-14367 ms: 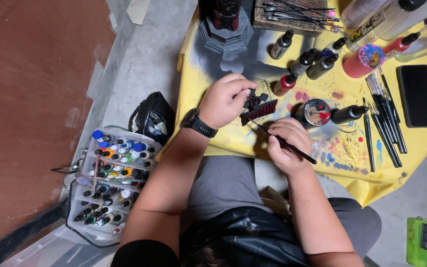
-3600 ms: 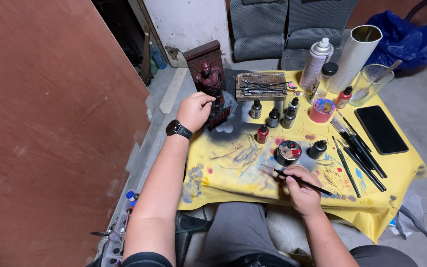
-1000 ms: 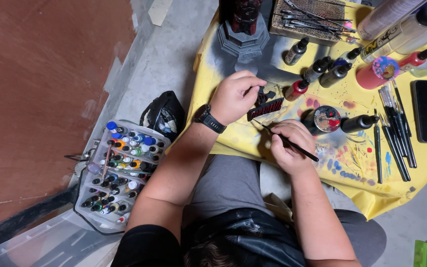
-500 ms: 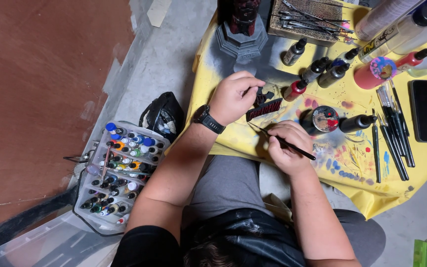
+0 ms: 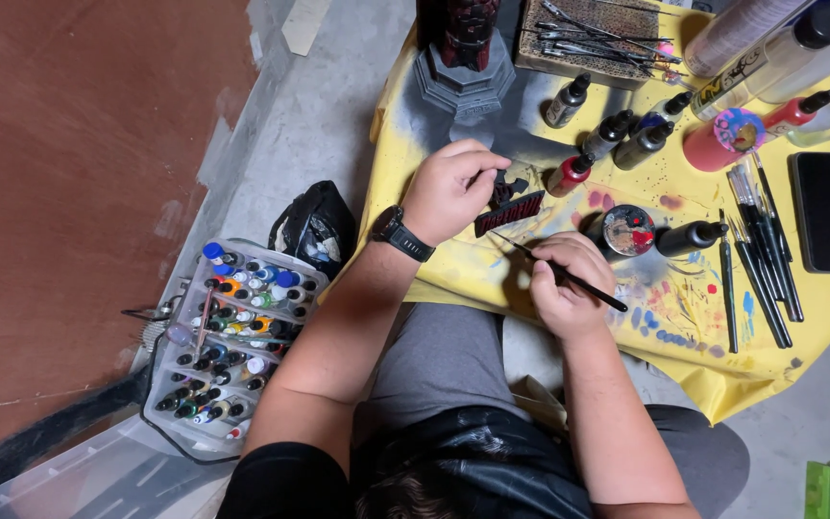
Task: Painting a small 3D-printed sign or miniature component with a fine brush.
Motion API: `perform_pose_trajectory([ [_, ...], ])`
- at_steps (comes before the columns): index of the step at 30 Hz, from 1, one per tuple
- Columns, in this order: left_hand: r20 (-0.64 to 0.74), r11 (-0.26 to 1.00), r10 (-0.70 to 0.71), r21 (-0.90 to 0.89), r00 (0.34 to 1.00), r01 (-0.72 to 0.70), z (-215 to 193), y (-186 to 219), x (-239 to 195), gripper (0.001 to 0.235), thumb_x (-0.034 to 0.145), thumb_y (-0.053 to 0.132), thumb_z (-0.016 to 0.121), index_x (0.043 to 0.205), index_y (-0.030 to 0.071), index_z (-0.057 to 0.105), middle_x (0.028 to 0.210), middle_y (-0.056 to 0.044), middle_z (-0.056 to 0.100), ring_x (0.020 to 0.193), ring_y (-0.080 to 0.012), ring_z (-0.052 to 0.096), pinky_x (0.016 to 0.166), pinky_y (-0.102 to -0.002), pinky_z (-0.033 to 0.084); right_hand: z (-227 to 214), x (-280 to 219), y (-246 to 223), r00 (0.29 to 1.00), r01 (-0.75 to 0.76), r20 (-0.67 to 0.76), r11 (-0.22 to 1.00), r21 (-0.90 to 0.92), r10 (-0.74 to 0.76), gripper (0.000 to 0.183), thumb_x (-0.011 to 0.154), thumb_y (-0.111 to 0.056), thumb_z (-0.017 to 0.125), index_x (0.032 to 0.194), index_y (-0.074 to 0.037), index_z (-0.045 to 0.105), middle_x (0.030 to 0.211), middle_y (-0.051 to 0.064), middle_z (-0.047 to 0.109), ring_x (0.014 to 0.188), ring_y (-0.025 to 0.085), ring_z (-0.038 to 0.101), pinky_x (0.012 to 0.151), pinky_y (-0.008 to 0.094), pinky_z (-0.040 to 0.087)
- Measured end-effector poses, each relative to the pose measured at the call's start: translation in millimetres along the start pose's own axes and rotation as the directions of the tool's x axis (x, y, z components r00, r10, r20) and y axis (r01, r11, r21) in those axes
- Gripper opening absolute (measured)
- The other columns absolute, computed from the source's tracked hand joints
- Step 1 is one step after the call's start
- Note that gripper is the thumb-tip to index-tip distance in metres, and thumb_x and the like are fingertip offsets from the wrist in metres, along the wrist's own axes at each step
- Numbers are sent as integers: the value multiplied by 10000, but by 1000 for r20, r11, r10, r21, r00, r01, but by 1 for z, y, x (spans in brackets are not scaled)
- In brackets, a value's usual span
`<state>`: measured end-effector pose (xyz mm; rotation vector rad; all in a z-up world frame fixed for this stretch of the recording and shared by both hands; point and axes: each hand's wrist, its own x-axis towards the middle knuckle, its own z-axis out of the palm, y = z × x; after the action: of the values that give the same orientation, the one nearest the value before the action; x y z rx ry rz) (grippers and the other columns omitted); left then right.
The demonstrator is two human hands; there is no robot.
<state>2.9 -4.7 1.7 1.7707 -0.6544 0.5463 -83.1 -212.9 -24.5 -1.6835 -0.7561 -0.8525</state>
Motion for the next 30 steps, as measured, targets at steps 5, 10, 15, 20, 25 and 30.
perform_pose_trajectory([
  [5,-2,1000,9,-2,1000,-9,-1,2,1,203,880,-6,643,992,81,788,878,-55,728,613,-200,637,566,-281,523,0,0,2,1000,9,-15,1000,-6,-9,86,924,17,711,872,85,721,781,234,699,659,438,648,624,520,535],
  [10,0,1000,9,13,1000,-9,0,1,0,195,884,4,645,996,82,785,891,-49,731,618,-191,638,571,-279,527,-3,-4,4,1000,11,-25,1000,1,-11,120,938,-16,702,858,73,717,769,219,693,655,421,644,624,502,534],
  [15,-6,1000,4,21,1000,-4,1,-2,0,189,878,22,661,995,92,791,891,-45,730,646,-206,657,587,-285,533,-4,1,-3,999,29,-40,999,-29,-30,108,944,3,699,890,96,709,804,246,702,671,450,656,629,521,543],
  [20,-2,1000,-1,13,1000,1,3,-5,0,192,878,16,655,993,90,790,894,-52,732,647,-215,661,587,-295,536,1,-4,-8,999,37,-7,999,-2,-37,101,931,-5,711,878,80,724,799,227,711,664,427,659,624,508,543],
  [25,-2,1000,-8,8,1000,8,1,-3,1,193,876,12,652,988,85,791,880,-54,730,659,-225,670,595,-293,545,2,-3,-7,998,62,-3,998,-5,-62,109,931,-10,708,867,78,722,781,221,705,648,420,659,608,504,541],
  [30,-1,999,0,34,1000,0,-1,2,0,190,868,15,673,1001,84,790,886,-70,728,689,-268,683,602,-326,558,-2,-4,-5,998,53,-42,999,-10,-54,128,951,-24,700,883,84,714,794,230,703,656,428,659,609,513,543],
])
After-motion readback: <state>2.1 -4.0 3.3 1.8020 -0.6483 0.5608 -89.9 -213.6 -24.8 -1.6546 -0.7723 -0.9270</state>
